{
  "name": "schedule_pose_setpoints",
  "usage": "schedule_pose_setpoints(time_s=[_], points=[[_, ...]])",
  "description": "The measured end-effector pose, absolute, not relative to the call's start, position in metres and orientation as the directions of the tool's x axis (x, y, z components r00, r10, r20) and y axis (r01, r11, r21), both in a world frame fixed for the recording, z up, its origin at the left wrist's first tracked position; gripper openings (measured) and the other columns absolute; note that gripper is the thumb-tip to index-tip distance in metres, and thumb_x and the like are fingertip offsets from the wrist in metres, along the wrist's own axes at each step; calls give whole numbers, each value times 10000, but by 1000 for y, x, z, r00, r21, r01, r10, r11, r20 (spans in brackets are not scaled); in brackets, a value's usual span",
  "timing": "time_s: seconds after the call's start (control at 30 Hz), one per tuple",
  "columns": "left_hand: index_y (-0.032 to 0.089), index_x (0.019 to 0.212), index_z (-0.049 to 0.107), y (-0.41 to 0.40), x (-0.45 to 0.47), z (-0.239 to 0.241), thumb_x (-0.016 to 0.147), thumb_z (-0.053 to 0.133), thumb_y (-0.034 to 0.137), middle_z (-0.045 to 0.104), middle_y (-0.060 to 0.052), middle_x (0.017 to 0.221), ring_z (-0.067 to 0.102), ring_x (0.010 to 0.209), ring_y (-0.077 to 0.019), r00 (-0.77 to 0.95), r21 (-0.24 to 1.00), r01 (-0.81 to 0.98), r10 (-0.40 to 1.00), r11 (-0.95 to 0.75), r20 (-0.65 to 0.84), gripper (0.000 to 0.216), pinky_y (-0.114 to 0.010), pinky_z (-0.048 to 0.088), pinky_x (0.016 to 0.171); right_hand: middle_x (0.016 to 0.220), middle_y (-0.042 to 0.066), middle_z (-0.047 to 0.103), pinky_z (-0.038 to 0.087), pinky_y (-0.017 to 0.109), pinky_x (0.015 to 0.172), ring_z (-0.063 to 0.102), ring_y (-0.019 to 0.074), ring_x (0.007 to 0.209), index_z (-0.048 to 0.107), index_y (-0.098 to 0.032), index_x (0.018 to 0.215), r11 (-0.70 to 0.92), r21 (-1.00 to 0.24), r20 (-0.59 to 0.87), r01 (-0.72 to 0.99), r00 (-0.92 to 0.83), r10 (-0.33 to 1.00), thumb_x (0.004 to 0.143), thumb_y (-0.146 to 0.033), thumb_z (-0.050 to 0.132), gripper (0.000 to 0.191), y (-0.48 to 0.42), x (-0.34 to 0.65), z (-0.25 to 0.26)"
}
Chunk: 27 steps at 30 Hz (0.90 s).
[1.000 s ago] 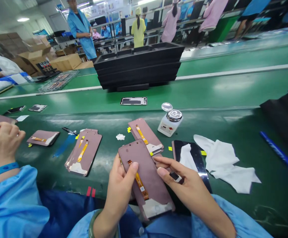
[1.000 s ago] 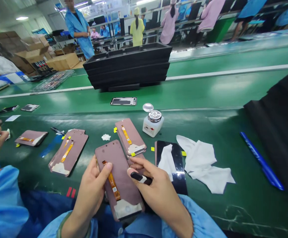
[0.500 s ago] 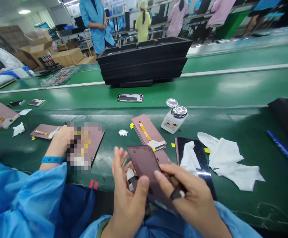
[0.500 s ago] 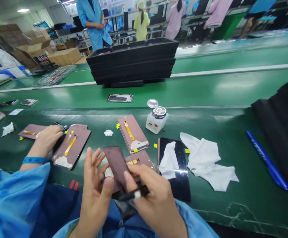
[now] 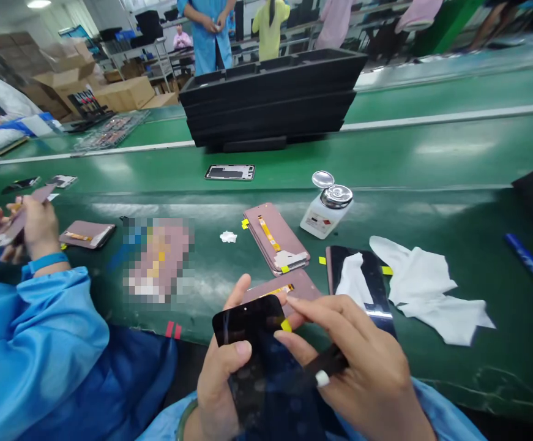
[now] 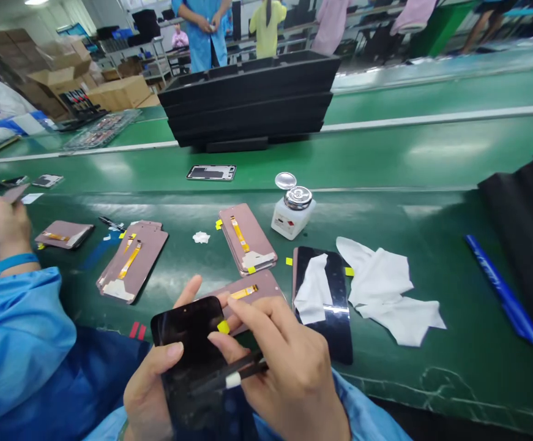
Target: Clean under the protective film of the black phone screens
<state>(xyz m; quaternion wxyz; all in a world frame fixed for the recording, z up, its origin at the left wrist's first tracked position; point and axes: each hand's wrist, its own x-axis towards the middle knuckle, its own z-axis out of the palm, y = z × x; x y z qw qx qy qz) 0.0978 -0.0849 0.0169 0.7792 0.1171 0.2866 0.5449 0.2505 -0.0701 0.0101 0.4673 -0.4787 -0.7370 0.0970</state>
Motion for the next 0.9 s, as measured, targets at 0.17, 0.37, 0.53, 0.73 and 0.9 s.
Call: schedule_pose_setpoints(time_s=[0.17, 0.37, 0.53, 0.73, 0.9], points=[[330, 1291, 578, -86, 95, 11, 772, 653, 265, 701, -43, 1185, 572, 1197, -325, 250, 571, -740, 933, 356, -257, 528, -518, 370, 1071, 762, 55, 678, 505, 231, 528, 658, 137, 616, 601, -136, 1140, 549, -426, 641, 719, -188, 744, 893, -152, 584, 248, -74, 245, 8], [364, 1291, 564, -88, 90, 11, 782, 644, 136, 671, -27, 1244, 522, 1251, -324, 257, 603, -694, 917, 394, -304, 563, -528, 338, 1091, 666, 24, 673, 456, 244, 503, 623, 122, 557, 610, -134, 1123, 639, -395, 657, 660, -283, 698, 898, -93, 533, 242, -82, 246, 3], [342, 1295, 559, -88, 86, 11, 791, 623, 113, 668, -50, 1248, 504, 1261, -334, 289, 530, -730, 898, 431, -333, 557, -543, 308, 1102, 710, -4, 691, 429, 291, 490, 597, 130, 547, 585, -238, 1124, 609, -609, 501, 509, -348, 792, 947, -180, 468, 220, -94, 245, -3], [337, 1345, 504, -88, 84, 2, 789, 605, 120, 653, -59, 1269, 497, 1266, -346, 313, 492, -761, 904, 423, -292, 604, -564, 332, 1083, 701, -17, 689, 416, 286, 478, 592, 123, 539, 610, -226, 1104, 624, -636, 492, 453, -386, 781, 923, -154, 520, 215, -92, 244, -4], [337, 1333, 512, -88, 83, 3, 787, 606, 100, 690, -36, 1206, 521, 1250, -323, 308, 460, -771, 890, 440, -335, 603, -538, 364, 1072, 643, 2, 677, 406, 248, 437, 592, 100, 496, 653, -157, 990, 665, -613, 570, 426, -344, 746, 963, -190, 475, 183, -84, 239, 1]])
